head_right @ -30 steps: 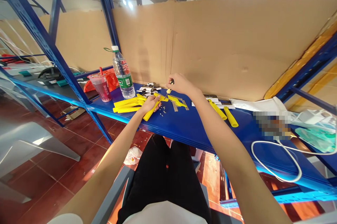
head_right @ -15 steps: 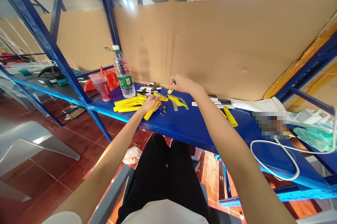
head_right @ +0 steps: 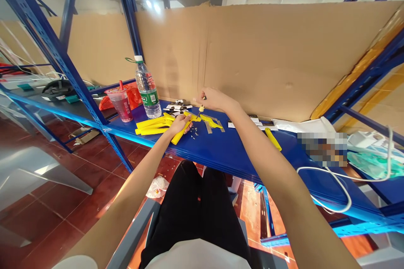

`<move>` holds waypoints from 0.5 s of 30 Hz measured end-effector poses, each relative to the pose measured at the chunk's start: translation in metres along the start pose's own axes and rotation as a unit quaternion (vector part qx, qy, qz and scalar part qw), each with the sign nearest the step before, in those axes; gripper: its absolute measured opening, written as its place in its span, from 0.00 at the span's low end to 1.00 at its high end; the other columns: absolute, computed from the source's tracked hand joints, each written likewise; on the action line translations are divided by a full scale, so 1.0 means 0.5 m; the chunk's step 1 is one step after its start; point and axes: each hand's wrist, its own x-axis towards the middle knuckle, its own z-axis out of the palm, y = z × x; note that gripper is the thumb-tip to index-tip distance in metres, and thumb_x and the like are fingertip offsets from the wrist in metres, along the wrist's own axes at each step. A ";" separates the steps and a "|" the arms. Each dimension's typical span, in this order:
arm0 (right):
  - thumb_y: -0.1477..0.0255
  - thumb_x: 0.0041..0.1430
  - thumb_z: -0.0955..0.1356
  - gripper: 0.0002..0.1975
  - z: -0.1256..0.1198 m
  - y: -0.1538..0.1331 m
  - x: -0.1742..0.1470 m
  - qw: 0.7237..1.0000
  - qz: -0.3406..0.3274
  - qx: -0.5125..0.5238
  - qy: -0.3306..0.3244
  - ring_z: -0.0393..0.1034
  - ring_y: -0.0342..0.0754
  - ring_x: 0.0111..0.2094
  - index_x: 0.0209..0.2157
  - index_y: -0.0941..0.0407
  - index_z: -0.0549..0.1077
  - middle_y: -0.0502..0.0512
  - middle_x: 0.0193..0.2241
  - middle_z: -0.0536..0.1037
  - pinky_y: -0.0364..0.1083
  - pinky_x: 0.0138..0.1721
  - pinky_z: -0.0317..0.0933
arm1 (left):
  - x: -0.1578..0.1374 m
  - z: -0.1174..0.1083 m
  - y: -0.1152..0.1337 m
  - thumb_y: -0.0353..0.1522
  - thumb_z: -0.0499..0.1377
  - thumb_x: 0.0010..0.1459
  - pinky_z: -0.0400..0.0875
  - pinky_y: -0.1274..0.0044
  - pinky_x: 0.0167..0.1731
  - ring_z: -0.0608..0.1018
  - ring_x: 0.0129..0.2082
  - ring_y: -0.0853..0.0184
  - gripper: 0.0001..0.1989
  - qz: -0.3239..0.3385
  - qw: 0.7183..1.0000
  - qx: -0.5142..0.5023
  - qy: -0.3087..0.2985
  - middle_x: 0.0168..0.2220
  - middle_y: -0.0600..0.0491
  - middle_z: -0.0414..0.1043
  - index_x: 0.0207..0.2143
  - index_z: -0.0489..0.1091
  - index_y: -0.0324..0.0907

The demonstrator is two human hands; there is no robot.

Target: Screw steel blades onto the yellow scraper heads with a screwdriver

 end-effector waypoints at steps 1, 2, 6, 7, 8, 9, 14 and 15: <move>0.67 0.67 0.71 0.07 0.000 0.000 0.002 1.000 0.008 -0.004 0.008 0.79 0.60 0.46 0.43 0.54 0.78 0.64 0.46 0.87 0.52 0.46 0.68 | 0.001 -0.001 -0.002 0.47 0.55 0.81 0.61 0.79 0.17 0.66 0.12 0.73 0.27 0.000 1.000 0.001 0.000 0.16 0.56 0.65 0.28 0.65 0.43; 0.68 0.67 0.71 0.07 0.001 0.001 0.003 1.000 0.010 -0.003 0.013 0.79 0.61 0.47 0.44 0.55 0.78 0.65 0.47 0.87 0.53 0.47 0.68 | 0.003 -0.001 -0.003 0.48 0.56 0.81 0.61 0.79 0.17 0.66 0.12 0.73 0.27 -0.001 1.000 0.002 -0.001 0.16 0.56 0.65 0.28 0.65 0.43; 0.69 0.62 0.75 0.15 0.010 0.007 0.011 0.999 -0.001 0.020 0.026 0.79 0.61 0.51 0.50 0.55 0.77 0.66 0.55 0.85 0.53 0.50 0.70 | 0.006 -0.003 -0.005 0.46 0.56 0.81 0.62 0.79 0.17 0.66 0.12 0.73 0.27 -0.003 1.000 0.002 -0.004 0.17 0.55 0.66 0.28 0.66 0.43; 0.67 0.64 0.74 0.13 0.013 0.009 0.013 0.999 0.007 0.017 0.034 0.79 0.61 0.51 0.49 0.55 0.77 0.66 0.54 0.85 0.53 0.50 0.70 | 0.007 -0.003 -0.005 0.45 0.56 0.81 0.62 0.79 0.17 0.67 0.12 0.73 0.26 -0.003 1.000 0.002 -0.004 0.17 0.55 0.67 0.28 0.66 0.43; 0.66 0.66 0.73 0.11 0.016 0.011 0.015 0.999 0.015 0.013 0.043 0.78 0.62 0.51 0.48 0.55 0.77 0.66 0.52 0.86 0.54 0.50 0.70 | 0.008 -0.003 -0.006 0.45 0.56 0.82 0.62 0.79 0.17 0.67 0.13 0.73 0.26 -0.003 1.000 0.002 -0.004 0.18 0.54 0.68 0.28 0.66 0.42; 0.66 0.68 0.72 0.11 0.019 0.013 0.016 0.999 0.019 0.009 0.048 0.78 0.62 0.50 0.48 0.55 0.77 0.66 0.51 0.86 0.54 0.50 0.69 | 0.008 -0.004 -0.006 0.45 0.56 0.82 0.62 0.79 0.17 0.67 0.13 0.73 0.26 -0.003 1.000 0.001 -0.004 0.19 0.53 0.69 0.29 0.66 0.42; 0.64 0.64 0.76 0.17 0.030 0.014 0.014 0.998 -0.002 -0.001 0.057 0.76 0.64 0.51 0.51 0.54 0.75 0.66 0.53 0.84 0.55 0.51 0.70 | 0.009 -0.003 -0.008 0.46 0.57 0.81 0.63 0.79 0.17 0.67 0.13 0.74 0.26 -0.002 1.000 -0.006 -0.007 0.19 0.54 0.69 0.29 0.67 0.42; 0.63 0.66 0.75 0.16 0.032 0.012 0.012 0.998 0.006 -0.002 0.066 0.76 0.64 0.51 0.51 0.54 0.75 0.67 0.52 0.84 0.55 0.52 0.69 | 0.008 -0.003 -0.008 0.46 0.57 0.81 0.63 0.79 0.17 0.67 0.13 0.74 0.26 0.000 1.000 -0.008 -0.008 0.19 0.53 0.70 0.29 0.66 0.42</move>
